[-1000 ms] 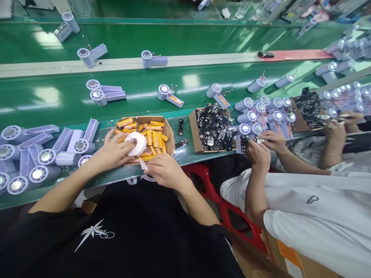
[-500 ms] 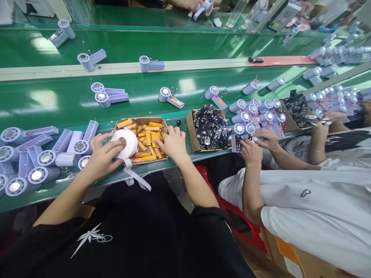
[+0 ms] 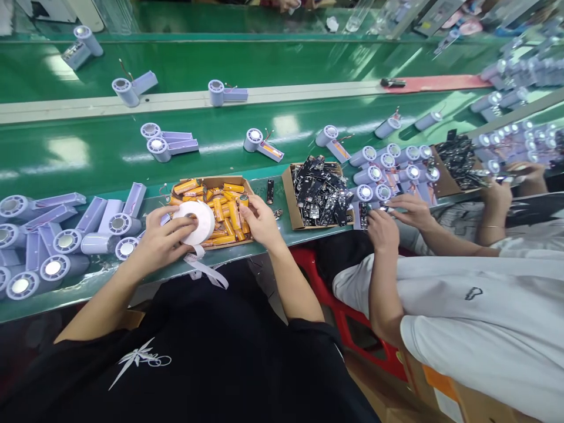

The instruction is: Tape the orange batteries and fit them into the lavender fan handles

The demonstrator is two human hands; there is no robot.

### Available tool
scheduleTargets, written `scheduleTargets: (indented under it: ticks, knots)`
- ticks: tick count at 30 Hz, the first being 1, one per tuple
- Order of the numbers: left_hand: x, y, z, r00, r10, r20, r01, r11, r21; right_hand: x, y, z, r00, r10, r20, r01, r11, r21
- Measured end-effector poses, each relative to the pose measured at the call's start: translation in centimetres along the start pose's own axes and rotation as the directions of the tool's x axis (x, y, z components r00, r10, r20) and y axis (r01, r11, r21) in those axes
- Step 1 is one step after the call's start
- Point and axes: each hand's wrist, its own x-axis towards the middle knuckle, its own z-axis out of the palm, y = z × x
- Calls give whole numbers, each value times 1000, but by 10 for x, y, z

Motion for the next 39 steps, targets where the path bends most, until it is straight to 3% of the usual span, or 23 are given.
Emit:
scheduleTargets:
  ticks: [3,6,8,11,13,14,17,19,21,23,25,29,33,37,39]
  knots:
    - [0,-2,4,998,40,-57,-40,999,2,1,-10,-2,989,130,75,-127,991,-37]
    - [1,-2,7,994,68,-82,-70,997,-15,4,-17,-4,986,157,50,-150,982,-118]
    - [1,-1,7,994,77,-84,-79,997,-21,4,-21,-6,983,164,83,-172,980,102]
    - [-1,0,7,992,91,-89,-92,996,-9,-1,-24,-5,967,145,209,-236,819,523]
    - [-3,-1,7,991,95,-91,-96,995,-3,-4,-26,-2,966,126,224,-244,721,649]
    - [-4,-1,8,992,93,-90,-93,996,-2,-4,-26,-1,973,123,197,-225,713,664]
    - [-7,-2,10,991,92,-95,-92,996,-4,-1,-28,0,988,121,99,-154,866,476]
    - [-7,-2,11,989,106,-107,-108,994,-7,4,-29,-6,990,100,104,-127,946,300]
    - [-7,-2,12,988,110,-112,-111,994,-7,7,-30,-13,988,76,135,-115,944,308]
    - [-8,0,13,988,108,-107,-109,994,-4,9,-29,-18,991,69,113,-109,909,403]
    - [-9,1,13,990,103,-100,-103,995,-4,10,-28,-20,993,90,81,-114,919,377]
    - [-12,3,14,989,97,-108,-98,995,-1,7,-25,-18,961,146,233,-209,939,273]
    - [-15,3,14,986,109,-127,-112,994,-14,2,-24,-10,981,165,106,-193,911,364]
    - [-16,2,13,983,133,-123,-134,991,2,-8,-21,6,972,174,157,-218,914,343]
    - [-16,3,12,985,140,-98,-140,990,10,-16,-21,13,985,137,107,-162,945,285]
